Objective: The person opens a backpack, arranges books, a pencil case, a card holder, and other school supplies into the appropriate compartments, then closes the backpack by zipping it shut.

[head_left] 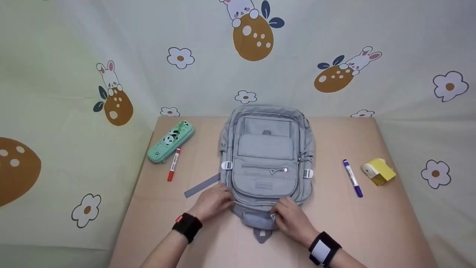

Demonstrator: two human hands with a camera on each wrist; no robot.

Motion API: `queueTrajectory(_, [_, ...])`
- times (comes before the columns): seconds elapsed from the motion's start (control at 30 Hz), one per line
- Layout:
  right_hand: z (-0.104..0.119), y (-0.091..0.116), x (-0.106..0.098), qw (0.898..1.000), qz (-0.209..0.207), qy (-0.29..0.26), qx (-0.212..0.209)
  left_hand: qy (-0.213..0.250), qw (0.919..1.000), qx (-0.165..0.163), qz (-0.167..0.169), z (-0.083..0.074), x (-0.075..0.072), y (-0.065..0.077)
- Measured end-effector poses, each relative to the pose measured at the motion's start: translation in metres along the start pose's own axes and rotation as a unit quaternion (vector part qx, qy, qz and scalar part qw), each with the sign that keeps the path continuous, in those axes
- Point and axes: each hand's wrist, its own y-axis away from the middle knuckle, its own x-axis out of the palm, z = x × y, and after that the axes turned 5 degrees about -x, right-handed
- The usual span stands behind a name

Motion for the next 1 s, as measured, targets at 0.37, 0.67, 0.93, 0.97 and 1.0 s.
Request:
queueTrajectory(0.37, [-0.021, 0.026, -0.031, 0.995, 0.009, 0.041, 0.086, 0.014, 0.9999, 0.008, 0.006, 0.004, -0.002, 0.001])
queueTrajectory(0.67, [-0.027, 0.034, -0.038, 0.992, 0.012, 0.052, 0.114, -0.004, 0.9995, 0.012, 0.03, -0.006, -0.006, -0.004])
queueTrajectory(0.93, [-0.024, 0.035, -0.04, 0.989, 0.02, 0.056, 0.135, -0.022, 0.999, 0.035, 0.016, -0.053, -0.008, -0.023])
queueTrajectory(0.97, [-0.024, 0.034, -0.04, 0.989, 0.019, 0.055, 0.135, -0.021, 0.9989, 0.039, 0.017, -0.06, -0.007, -0.026])
queueTrajectory(1.0, [-0.023, 0.034, -0.04, 0.989, 0.018, 0.055, 0.134, -0.019, 0.9987, 0.044, 0.018, -0.067, -0.006, -0.03])
